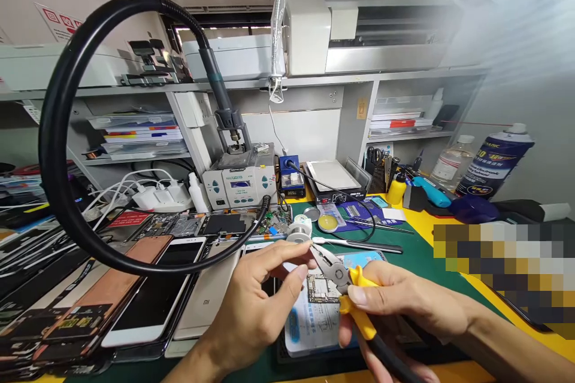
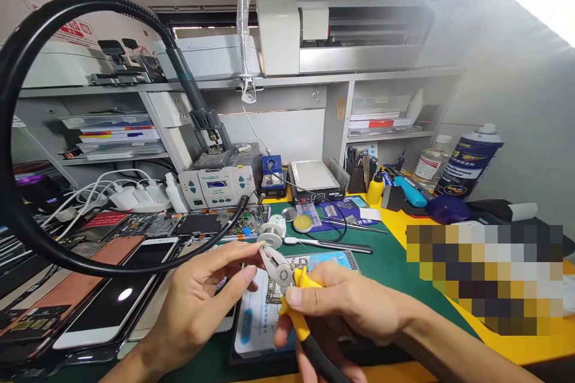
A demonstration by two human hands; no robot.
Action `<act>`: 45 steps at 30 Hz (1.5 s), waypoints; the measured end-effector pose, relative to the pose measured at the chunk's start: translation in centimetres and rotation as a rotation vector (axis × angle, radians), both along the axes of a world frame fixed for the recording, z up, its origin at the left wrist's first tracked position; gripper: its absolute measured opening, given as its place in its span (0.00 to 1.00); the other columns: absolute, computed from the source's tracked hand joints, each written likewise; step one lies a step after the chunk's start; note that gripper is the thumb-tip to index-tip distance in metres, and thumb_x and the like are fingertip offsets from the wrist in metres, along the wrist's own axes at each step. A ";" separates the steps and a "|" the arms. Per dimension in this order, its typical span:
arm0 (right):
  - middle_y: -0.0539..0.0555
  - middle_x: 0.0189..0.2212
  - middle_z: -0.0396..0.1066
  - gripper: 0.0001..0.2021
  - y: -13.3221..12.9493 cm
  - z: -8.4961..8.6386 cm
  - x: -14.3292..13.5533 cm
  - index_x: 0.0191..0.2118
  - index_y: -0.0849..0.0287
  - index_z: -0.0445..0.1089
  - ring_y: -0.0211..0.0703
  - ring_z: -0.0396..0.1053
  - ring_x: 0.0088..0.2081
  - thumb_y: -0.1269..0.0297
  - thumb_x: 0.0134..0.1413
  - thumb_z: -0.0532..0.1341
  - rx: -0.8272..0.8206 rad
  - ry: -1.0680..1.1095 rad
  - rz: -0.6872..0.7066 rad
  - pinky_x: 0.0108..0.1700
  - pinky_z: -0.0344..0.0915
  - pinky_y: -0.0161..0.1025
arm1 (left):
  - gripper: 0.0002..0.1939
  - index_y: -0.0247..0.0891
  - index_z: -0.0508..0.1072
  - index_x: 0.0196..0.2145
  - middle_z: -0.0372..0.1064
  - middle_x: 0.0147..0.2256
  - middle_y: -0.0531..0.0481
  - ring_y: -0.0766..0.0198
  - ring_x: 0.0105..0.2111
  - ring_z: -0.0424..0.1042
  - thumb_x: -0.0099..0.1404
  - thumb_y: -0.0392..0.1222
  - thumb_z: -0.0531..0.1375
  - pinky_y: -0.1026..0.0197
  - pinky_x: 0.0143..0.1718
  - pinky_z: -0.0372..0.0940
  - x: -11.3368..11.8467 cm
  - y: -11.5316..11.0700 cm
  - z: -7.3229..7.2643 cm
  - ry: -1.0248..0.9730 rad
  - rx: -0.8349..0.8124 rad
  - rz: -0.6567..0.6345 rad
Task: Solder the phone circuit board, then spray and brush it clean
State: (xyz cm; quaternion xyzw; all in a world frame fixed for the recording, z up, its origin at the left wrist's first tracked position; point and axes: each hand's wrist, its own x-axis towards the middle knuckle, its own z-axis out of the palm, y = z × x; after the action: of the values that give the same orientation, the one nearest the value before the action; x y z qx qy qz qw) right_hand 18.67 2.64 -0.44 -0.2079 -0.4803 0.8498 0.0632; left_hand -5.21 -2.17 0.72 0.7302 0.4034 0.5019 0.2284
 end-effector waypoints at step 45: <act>0.66 0.30 0.82 0.28 1.3 2.0 2.3 0.49 0.70 0.76 0.45 0.77 0.18 0.45 0.62 0.64 0.021 -0.006 0.140 0.12 0.64 0.30 | 0.04 0.36 0.81 0.33 0.77 0.31 0.49 0.67 0.30 0.74 0.66 0.38 0.66 0.68 0.29 0.68 -1.1 0.8 0.7 -0.154 -0.357 -0.124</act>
State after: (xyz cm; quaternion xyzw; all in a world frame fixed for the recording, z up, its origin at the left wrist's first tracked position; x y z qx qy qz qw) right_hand 20.99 3.90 1.55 -0.1758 -0.5028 0.8463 0.0043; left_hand -6.27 -1.42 1.39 0.6610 0.4213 0.4619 0.4150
